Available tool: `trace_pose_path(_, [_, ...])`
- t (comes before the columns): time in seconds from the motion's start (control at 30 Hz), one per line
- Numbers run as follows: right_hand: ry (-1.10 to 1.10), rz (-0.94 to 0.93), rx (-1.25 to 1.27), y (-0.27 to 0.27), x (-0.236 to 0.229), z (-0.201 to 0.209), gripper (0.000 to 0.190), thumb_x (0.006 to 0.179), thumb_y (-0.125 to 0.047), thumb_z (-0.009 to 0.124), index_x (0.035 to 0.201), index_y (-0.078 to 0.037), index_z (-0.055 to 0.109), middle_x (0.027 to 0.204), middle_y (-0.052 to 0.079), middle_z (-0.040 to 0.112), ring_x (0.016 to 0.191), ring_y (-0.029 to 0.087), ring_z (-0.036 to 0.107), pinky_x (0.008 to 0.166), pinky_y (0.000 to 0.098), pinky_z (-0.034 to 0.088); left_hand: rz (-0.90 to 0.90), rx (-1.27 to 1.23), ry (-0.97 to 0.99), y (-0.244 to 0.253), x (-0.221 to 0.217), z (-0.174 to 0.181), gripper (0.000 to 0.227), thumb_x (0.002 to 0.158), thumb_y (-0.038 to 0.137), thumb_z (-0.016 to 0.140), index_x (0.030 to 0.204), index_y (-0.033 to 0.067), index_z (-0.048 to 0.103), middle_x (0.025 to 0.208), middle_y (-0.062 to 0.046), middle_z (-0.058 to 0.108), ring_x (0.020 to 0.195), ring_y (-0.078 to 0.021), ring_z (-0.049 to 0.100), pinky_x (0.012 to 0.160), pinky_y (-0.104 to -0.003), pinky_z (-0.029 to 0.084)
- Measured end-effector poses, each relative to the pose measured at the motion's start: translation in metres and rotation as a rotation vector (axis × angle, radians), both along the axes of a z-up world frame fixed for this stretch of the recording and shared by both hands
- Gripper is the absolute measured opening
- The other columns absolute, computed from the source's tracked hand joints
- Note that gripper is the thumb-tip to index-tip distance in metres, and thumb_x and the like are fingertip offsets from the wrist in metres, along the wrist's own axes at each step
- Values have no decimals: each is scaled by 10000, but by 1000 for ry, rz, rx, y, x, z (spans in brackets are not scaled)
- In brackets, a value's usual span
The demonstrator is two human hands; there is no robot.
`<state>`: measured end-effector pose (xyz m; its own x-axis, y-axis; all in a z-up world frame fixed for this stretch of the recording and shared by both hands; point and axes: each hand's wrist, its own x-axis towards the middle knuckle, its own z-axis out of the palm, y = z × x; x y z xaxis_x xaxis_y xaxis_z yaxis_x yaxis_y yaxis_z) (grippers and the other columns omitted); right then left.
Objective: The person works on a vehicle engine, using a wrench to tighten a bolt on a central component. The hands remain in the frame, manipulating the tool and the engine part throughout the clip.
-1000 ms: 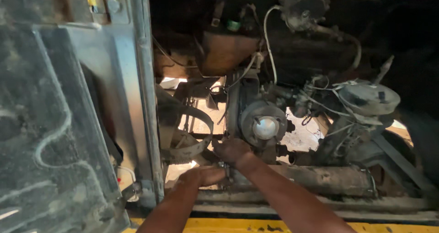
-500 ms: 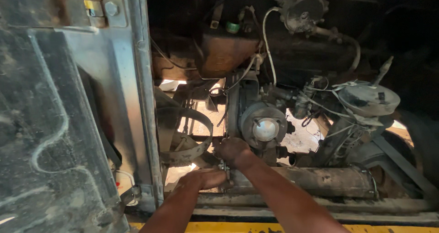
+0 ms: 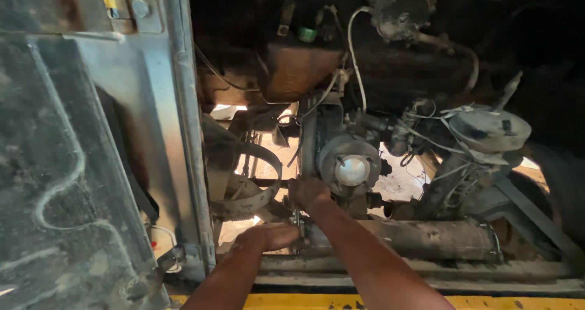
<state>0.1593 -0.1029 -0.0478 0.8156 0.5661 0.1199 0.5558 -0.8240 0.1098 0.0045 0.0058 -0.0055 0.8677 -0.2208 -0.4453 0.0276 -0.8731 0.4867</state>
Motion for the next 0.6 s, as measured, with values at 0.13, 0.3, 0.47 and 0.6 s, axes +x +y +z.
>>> trace_pose_path(0.13, [-90, 42, -13, -2, -12, 12, 266, 962, -211, 550, 1084, -80, 746, 1117, 151, 740, 1105, 322, 711, 868, 459, 595, 50, -8, 37, 0, 1, 2, 680, 858, 561, 439, 1409, 200, 611, 1568, -51, 508, 1418, -281, 492, 1131, -470, 373])
trace_pose_path(0.3, [1, 89, 76, -15, -46, 24, 270, 961, -265, 561, 1059, -92, 743, 1076, 170, 743, 996, 346, 731, 841, 477, 585, 34, -8, 41, 5, 10, -8, 667, 877, 528, 395, 1438, 221, 584, 1599, -31, 470, 1436, -262, 470, 1147, -463, 369])
trace_pose_path(0.47, [-21, 66, 78, -32, -44, 8, 283, 995, -257, 542, 1129, -65, 701, 1046, 185, 750, 965, 364, 736, 819, 490, 589, 26, 22, 68, 1, 0, -1, 684, 877, 585, 460, 1401, 172, 611, 1575, -54, 522, 1400, -271, 528, 1126, -474, 397])
trace_pose_path(0.6, [-127, 218, -16, -49, -42, 2, 246, 933, -193, 571, 1105, -86, 710, 1080, 162, 741, 968, 371, 735, 797, 491, 601, 24, 39, 0, 10, 6, -4, 667, 884, 609, 447, 1383, 208, 633, 1566, -52, 522, 1387, -286, 525, 1122, -475, 398])
